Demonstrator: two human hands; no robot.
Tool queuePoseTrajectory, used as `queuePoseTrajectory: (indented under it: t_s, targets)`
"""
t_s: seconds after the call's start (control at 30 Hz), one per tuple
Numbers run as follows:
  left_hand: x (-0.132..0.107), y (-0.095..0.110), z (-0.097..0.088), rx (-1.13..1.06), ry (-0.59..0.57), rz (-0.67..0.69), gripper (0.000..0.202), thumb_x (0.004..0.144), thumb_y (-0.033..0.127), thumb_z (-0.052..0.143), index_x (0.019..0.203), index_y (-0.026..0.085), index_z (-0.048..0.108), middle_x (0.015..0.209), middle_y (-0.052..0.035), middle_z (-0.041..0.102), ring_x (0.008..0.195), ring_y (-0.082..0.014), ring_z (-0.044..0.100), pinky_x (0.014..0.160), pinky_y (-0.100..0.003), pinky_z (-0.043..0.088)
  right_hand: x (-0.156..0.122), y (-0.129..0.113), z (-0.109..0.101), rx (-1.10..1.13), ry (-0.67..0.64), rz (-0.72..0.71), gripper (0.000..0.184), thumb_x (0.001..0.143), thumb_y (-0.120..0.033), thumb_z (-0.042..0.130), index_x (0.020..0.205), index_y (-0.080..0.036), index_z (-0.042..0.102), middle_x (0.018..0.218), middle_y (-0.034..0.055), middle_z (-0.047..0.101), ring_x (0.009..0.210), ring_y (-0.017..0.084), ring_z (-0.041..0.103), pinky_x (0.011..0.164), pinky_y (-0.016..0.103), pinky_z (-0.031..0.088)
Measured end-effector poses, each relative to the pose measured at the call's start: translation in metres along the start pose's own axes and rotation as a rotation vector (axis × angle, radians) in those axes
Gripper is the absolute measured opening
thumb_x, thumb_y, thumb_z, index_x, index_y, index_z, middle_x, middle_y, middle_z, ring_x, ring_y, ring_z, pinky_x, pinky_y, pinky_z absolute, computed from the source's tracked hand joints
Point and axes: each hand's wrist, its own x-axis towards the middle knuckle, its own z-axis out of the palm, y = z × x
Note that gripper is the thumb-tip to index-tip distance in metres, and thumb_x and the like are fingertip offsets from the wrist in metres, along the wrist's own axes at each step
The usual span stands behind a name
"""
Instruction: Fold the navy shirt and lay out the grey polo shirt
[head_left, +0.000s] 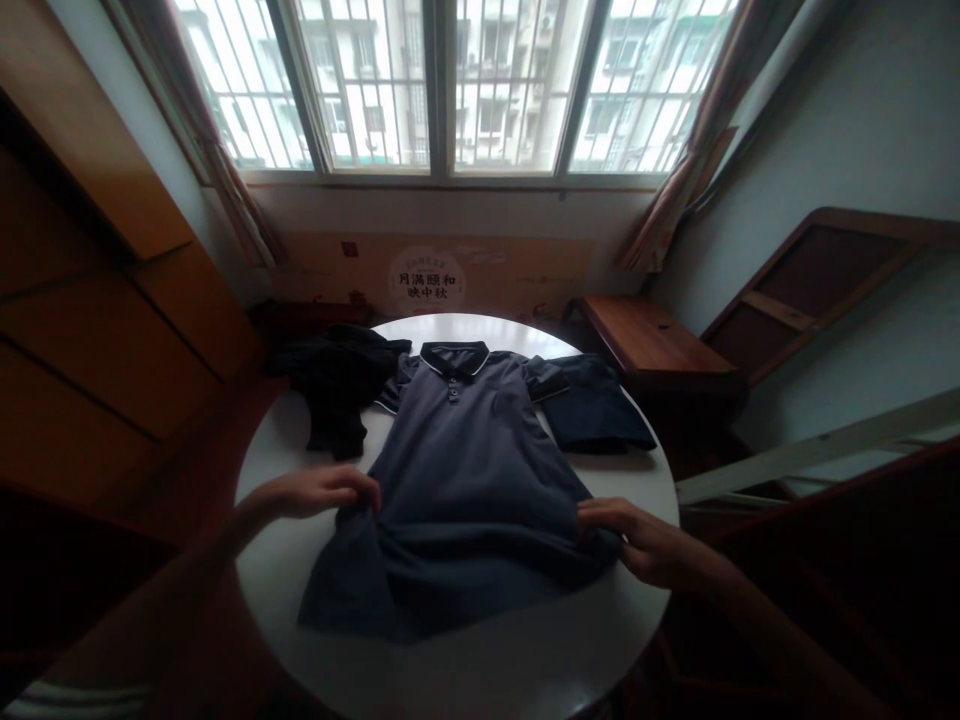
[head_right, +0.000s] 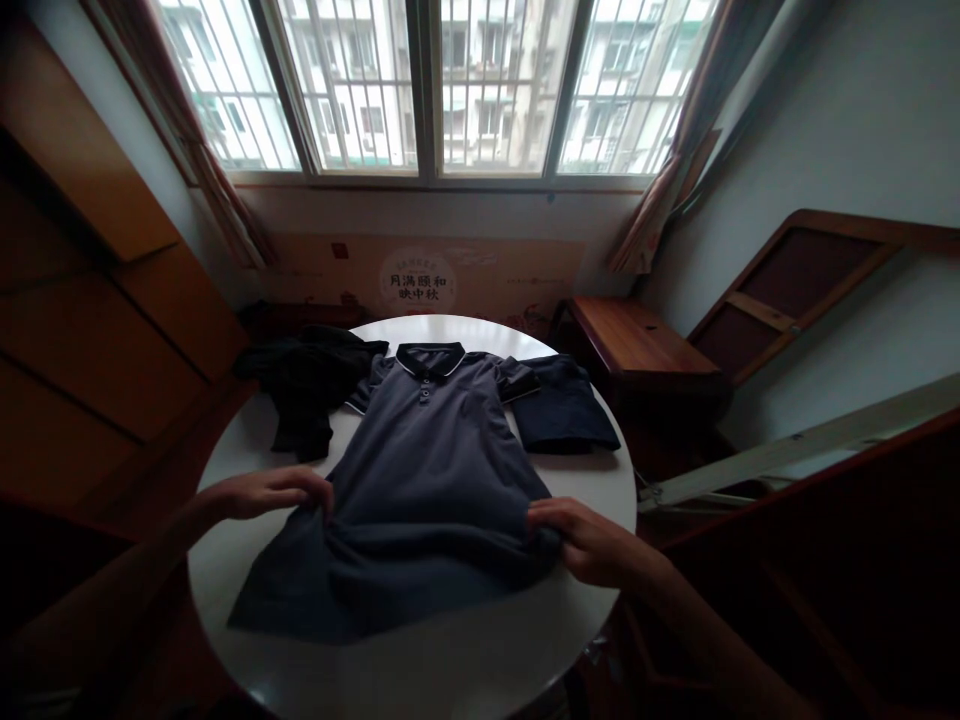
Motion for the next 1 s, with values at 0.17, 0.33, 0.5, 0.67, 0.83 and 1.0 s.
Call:
queuePoseTrajectory:
  t_s: [0.17, 0.33, 0.5, 0.67, 0.83, 1.0]
  targets:
    - [0.062, 0.021, -0.018, -0.042, 0.020, 0.058, 0.041, 0.093, 0.037, 0.039, 0.106, 0.016, 0.072, 0.109, -0.0091, 0.072, 0.105, -0.0247, 0.064, 0.096, -0.033, 0.048, 0.051, 0.012, -0.025, 0.198, 0.119, 0.083, 0.036, 0.082, -0.021, 0.039, 0.100, -0.020, 0.070, 0.100, 0.0087, 0.072, 0.094, 0.025, 0.067, 0.084, 0.038, 0.054]
    - [0.181, 0.009, -0.016, 0.405, 0.462, -0.055, 0.046, 0.094, 0.030, 0.041, 0.131, 0.013, 0.060, 0.139, -0.0172, 0.055, 0.130, -0.0286, 0.050, 0.112, -0.044, 0.035, 0.147, 0.050, -0.063, -0.294, 0.428, 0.398, 0.021, 0.083, -0.026, 0.056, 0.096, -0.016, 0.067, 0.102, 0.0136, 0.068, 0.098, 0.026, 0.064, 0.092, 0.038, 0.050]
    - [0.244, -0.012, 0.006, 0.603, 0.461, -0.251, 0.066, 0.095, 0.059, 0.040, 0.152, 0.026, 0.038, 0.161, -0.0153, 0.025, 0.148, -0.0403, 0.019, 0.113, -0.065, 0.020, 0.197, 0.073, -0.057, -0.343, 0.453, 0.507, 0.034, 0.077, -0.044, 0.070, 0.090, -0.014, 0.065, 0.093, 0.0173, 0.067, 0.093, 0.032, 0.065, 0.086, 0.044, 0.051]
    - [0.247, -0.026, 0.019, 0.683, 0.465, -0.235, 0.072, 0.093, 0.069, 0.036, 0.154, 0.031, 0.035, 0.163, -0.0112, 0.020, 0.149, -0.0437, 0.010, 0.115, -0.066, 0.014, 0.202, 0.074, -0.042, -0.294, 0.501, 0.455, 0.025, 0.082, -0.035, 0.065, 0.099, -0.017, 0.065, 0.092, 0.0116, 0.070, 0.085, 0.024, 0.068, 0.079, 0.034, 0.053]
    - [0.247, -0.026, 0.017, 0.704, 0.431, -0.214, 0.072, 0.093, 0.070, 0.036, 0.154, 0.032, 0.033, 0.163, -0.0108, 0.020, 0.148, -0.0449, 0.008, 0.114, -0.068, 0.013, 0.180, 0.078, -0.081, -0.258, 0.647, 0.462, 0.027, 0.086, -0.024, 0.052, 0.108, -0.015, 0.064, 0.092, 0.0104, 0.071, 0.078, 0.020, 0.067, 0.069, 0.029, 0.054]
    - [0.265, -0.013, 0.024, 0.672, 0.351, -0.079, 0.065, 0.094, 0.067, 0.037, 0.152, 0.035, 0.037, 0.163, -0.0078, 0.023, 0.149, -0.0429, 0.011, 0.114, -0.067, 0.015, 0.152, 0.086, -0.111, -0.393, 0.701, 0.531, 0.026, 0.085, -0.017, 0.047, 0.101, -0.014, 0.067, 0.099, 0.0143, 0.071, 0.086, 0.021, 0.065, 0.072, 0.028, 0.052]
